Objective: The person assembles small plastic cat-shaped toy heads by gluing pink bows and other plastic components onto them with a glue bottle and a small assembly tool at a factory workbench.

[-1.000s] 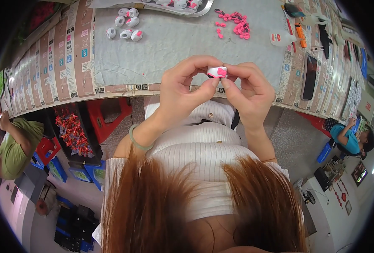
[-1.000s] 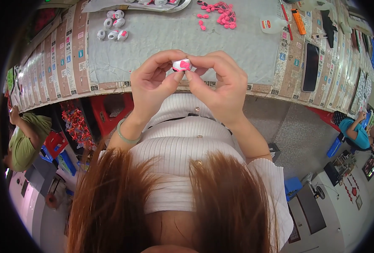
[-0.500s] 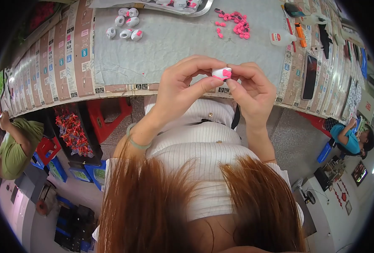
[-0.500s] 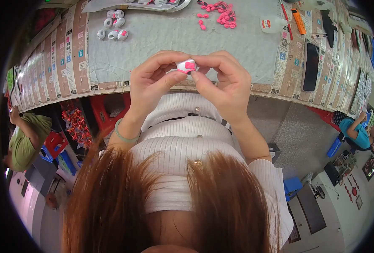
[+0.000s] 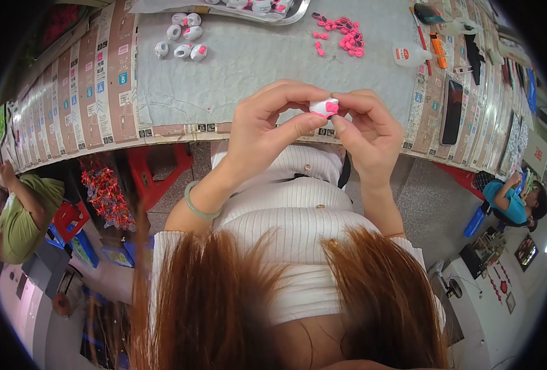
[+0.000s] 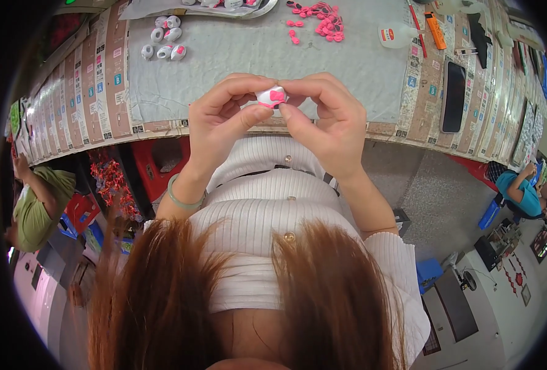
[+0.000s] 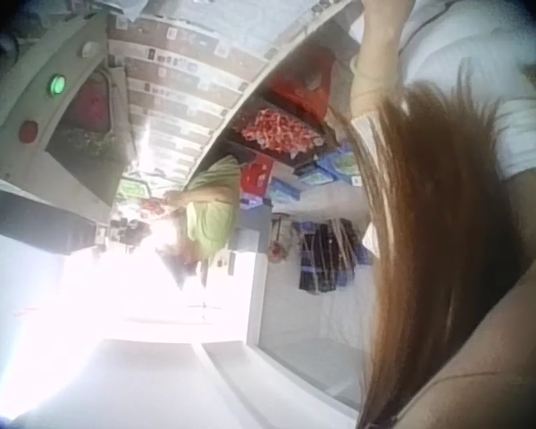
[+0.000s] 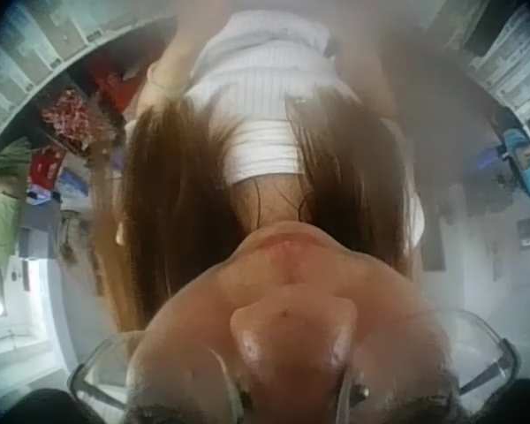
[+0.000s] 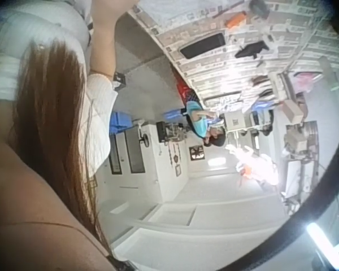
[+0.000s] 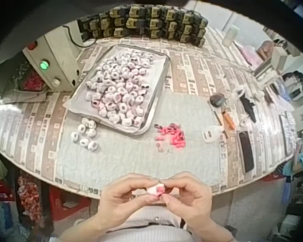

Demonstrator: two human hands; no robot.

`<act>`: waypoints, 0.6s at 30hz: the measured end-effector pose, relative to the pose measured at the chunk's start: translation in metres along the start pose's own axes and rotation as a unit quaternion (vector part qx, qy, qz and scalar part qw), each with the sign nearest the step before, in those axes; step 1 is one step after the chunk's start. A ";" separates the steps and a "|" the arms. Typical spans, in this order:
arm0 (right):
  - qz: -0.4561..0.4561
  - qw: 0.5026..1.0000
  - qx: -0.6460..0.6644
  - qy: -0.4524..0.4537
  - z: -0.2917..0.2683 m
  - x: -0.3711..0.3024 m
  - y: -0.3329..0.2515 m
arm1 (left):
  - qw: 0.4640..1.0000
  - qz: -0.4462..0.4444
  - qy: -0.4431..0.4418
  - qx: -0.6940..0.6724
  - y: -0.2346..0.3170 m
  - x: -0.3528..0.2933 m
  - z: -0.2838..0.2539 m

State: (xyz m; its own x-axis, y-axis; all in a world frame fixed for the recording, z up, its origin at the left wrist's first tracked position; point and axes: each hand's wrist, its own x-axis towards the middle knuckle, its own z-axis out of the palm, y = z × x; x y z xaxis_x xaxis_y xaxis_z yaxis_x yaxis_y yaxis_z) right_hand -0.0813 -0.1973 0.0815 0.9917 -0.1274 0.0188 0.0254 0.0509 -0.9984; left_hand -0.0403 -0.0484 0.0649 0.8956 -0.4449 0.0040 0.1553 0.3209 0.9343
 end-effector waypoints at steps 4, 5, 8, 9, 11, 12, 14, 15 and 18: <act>0.051 0.997 0.058 -0.007 -0.003 0.001 0.004 | 0.998 0.014 0.026 0.062 -0.001 0.002 0.001; 0.072 0.995 0.067 -0.004 -0.004 0.001 0.006 | 0.993 0.036 0.030 0.109 -0.003 0.002 0.000; -0.007 0.999 0.033 -0.015 0.000 0.002 0.005 | 0.989 0.051 0.025 0.136 -0.007 0.002 -0.001; -0.007 0.999 0.033 -0.014 -0.001 0.002 0.006 | 0.989 0.050 0.024 0.135 -0.007 0.002 0.000; -0.030 0.998 -0.004 -0.048 -0.002 0.001 0.010 | 0.990 0.051 0.029 0.129 -0.006 0.002 0.001; -0.030 0.998 -0.004 -0.048 -0.001 0.001 0.010 | 0.990 0.051 0.029 0.129 -0.006 0.001 0.002; -0.010 0.999 0.018 -0.036 -0.001 0.001 0.010 | 0.990 0.050 0.043 0.123 -0.008 -0.001 0.003; -0.010 0.999 0.018 -0.036 -0.001 0.001 0.011 | 0.990 0.050 0.043 0.124 -0.008 -0.001 0.002; -0.006 0.999 0.019 -0.036 -0.003 0.001 0.012 | 0.987 0.074 0.025 0.138 -0.010 0.000 0.003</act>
State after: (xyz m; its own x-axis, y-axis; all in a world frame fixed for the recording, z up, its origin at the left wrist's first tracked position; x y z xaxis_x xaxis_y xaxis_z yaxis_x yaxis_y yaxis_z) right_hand -0.0800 -0.1998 0.0694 0.9978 -0.0567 0.0358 0.0407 0.0877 -0.9953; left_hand -0.0434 -0.0537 0.0569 0.9202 -0.3666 0.1374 -0.0931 0.1359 0.9863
